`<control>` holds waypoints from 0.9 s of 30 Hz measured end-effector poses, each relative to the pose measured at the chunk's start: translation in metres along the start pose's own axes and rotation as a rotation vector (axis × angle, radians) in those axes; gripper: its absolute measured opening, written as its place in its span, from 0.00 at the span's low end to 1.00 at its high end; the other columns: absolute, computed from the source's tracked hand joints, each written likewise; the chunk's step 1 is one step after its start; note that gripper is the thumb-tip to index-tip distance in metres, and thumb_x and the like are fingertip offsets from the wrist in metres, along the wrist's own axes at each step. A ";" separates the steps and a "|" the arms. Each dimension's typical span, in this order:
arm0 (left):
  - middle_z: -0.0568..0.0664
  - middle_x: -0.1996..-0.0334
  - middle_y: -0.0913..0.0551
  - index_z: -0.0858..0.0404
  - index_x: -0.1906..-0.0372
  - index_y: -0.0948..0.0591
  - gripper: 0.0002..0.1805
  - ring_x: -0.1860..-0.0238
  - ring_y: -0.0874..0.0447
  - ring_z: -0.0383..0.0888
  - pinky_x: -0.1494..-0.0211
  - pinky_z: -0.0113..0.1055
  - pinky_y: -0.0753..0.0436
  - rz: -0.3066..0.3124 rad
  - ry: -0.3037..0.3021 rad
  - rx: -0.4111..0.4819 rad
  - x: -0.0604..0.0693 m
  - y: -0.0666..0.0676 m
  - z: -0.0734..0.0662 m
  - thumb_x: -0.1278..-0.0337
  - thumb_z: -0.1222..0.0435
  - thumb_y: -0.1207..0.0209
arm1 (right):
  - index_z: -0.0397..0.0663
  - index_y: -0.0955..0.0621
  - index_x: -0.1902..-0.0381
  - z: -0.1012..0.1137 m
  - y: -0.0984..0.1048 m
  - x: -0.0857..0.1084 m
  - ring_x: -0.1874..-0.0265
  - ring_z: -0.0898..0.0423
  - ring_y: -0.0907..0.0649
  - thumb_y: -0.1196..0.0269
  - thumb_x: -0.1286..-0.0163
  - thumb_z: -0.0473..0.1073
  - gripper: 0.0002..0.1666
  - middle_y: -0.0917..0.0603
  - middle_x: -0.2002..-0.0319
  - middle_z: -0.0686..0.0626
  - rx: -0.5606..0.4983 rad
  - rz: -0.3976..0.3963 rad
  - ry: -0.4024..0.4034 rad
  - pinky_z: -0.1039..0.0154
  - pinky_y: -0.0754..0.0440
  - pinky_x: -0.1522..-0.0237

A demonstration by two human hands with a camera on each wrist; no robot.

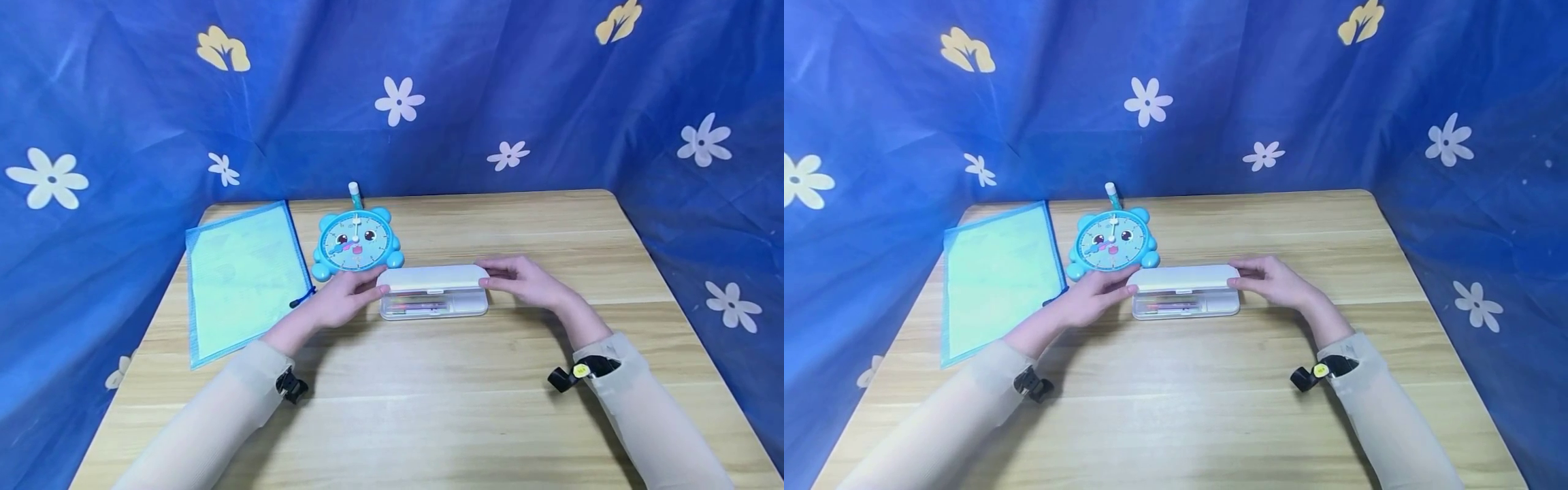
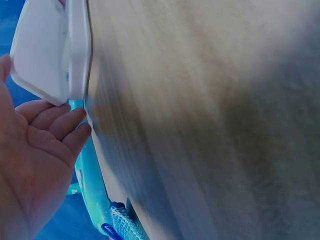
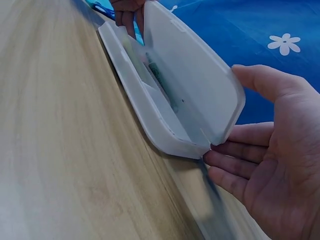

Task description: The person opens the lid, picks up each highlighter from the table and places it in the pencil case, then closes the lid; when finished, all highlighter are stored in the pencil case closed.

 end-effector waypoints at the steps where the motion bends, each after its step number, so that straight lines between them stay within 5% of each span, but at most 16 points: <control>1: 0.58 0.33 0.19 0.59 0.19 0.31 0.41 0.66 0.20 0.45 0.59 0.46 0.19 0.000 0.002 -0.009 0.001 -0.001 0.000 0.22 0.37 0.49 | 0.32 0.26 0.26 -0.001 -0.001 0.000 0.36 0.43 0.18 0.32 0.23 0.47 0.36 0.18 0.34 0.36 -0.012 0.009 0.002 0.55 0.21 0.35; 4: 0.62 0.53 0.12 0.57 0.18 0.33 0.44 0.80 0.33 0.45 0.70 0.45 0.26 0.017 0.008 -0.017 0.002 -0.003 0.001 0.25 0.34 0.49 | 0.32 0.27 0.26 -0.001 -0.003 0.001 0.35 0.44 0.18 0.29 0.25 0.47 0.38 0.18 0.34 0.37 -0.016 0.015 0.001 0.56 0.21 0.35; 8: 0.59 0.72 0.18 0.57 0.18 0.34 0.46 0.84 0.37 0.42 0.71 0.44 0.27 0.020 0.001 -0.028 0.003 -0.005 0.002 0.27 0.32 0.48 | 0.34 0.26 0.26 0.001 -0.003 0.003 0.31 0.43 0.22 0.27 0.28 0.49 0.40 0.20 0.31 0.37 0.077 0.000 0.023 0.49 0.27 0.28; 12: 0.60 0.59 0.12 0.59 0.18 0.33 0.47 0.77 0.26 0.44 0.61 0.45 0.20 0.011 -0.014 -0.033 0.003 -0.006 0.002 0.29 0.33 0.44 | 0.36 0.25 0.26 0.003 -0.003 0.005 0.27 0.41 0.26 0.25 0.30 0.52 0.43 0.22 0.29 0.38 0.160 -0.017 0.030 0.44 0.33 0.25; 15: 0.59 0.35 0.18 0.60 0.18 0.33 0.48 0.51 0.14 0.47 0.38 0.48 0.19 0.005 -0.022 -0.051 0.003 -0.006 0.002 0.30 0.33 0.42 | 0.38 0.24 0.26 0.004 -0.004 0.006 0.26 0.42 0.27 0.24 0.32 0.54 0.45 0.23 0.29 0.40 0.200 -0.021 0.027 0.44 0.34 0.24; 18: 0.55 0.24 0.29 0.60 0.18 0.34 0.49 0.28 0.28 0.49 0.23 0.50 0.31 0.011 -0.025 -0.067 0.003 -0.007 0.003 0.32 0.32 0.41 | 0.38 0.25 0.26 0.005 -0.006 0.006 0.26 0.41 0.28 0.22 0.34 0.55 0.46 0.23 0.29 0.40 0.231 -0.021 0.039 0.43 0.36 0.23; 27: 0.52 0.23 0.31 0.61 0.18 0.34 0.50 0.23 0.35 0.49 0.21 0.49 0.35 0.009 -0.039 -0.074 0.003 -0.010 0.002 0.34 0.34 0.37 | 0.36 0.26 0.25 0.001 -0.009 0.006 0.26 0.41 0.28 0.19 0.38 0.55 0.51 0.24 0.28 0.40 0.233 -0.023 0.083 0.44 0.36 0.23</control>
Point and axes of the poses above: each hand's wrist, its own x-axis away from the middle knuckle, its own y-axis out of the back of the hand, z = x × y, the point moved 6 cm from there along -x, towards the middle knuckle
